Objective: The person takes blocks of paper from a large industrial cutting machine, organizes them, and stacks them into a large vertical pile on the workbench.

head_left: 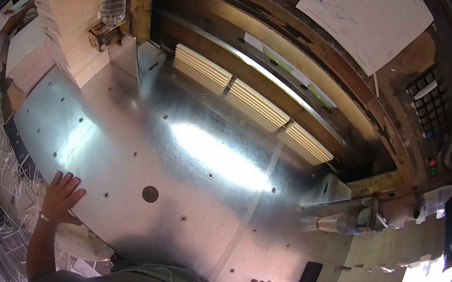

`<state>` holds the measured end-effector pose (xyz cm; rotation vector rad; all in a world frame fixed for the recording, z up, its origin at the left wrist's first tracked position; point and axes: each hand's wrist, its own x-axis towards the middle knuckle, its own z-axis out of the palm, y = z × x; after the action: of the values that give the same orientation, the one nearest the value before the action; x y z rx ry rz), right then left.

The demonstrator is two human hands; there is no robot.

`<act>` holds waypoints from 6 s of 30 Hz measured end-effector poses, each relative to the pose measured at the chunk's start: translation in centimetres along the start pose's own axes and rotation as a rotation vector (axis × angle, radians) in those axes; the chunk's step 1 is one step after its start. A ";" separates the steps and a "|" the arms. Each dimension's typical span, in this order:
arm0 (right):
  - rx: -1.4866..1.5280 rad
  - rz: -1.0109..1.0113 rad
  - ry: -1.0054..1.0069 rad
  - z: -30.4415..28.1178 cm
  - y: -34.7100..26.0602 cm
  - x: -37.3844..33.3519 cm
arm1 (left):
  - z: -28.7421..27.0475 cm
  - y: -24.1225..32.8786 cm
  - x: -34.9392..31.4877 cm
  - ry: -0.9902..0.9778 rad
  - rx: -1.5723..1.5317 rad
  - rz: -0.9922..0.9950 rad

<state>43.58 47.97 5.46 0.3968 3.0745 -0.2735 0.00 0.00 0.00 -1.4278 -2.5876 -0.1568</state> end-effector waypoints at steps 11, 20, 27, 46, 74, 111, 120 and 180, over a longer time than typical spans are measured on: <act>-0.042 -0.007 0.045 1.0 0.3 -0.4 | -0.2 0.1 0.1 0.026 -0.007 -0.019; -0.073 -0.032 0.026 -0.2 -0.1 0.2 | -0.3 0.2 0.3 0.044 -0.016 -0.015; -0.108 0.016 0.019 -0.1 -0.1 0.2 | -2.0 0.6 1.6 0.000 -0.017 0.000; 0.133 -0.495 0.306 -2.2 -9.9 41.6 | 0.0 2.7 24.9 -0.110 -0.207 -0.693; 0.160 -0.378 0.115 0.6 -18.5 39.8 | 3.4 0.6 24.5 0.290 -0.360 -0.779; 0.018 0.092 0.260 -3.1 3.4 26.3 | 3.3 0.4 27.0 0.095 -0.223 -0.769; 0.053 0.063 0.526 -6.9 18.5 37.0 | 3.0 0.2 27.1 0.069 -0.211 -0.750; 0.482 -1.220 -0.487 -0.2 -29.2 23.4 | 7.0 16.7 -9.5 1.283 -2.443 -0.669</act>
<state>13.49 26.06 9.36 -1.3564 2.3054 -0.9258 18.31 2.30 -8.75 0.2436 -0.5000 -3.1293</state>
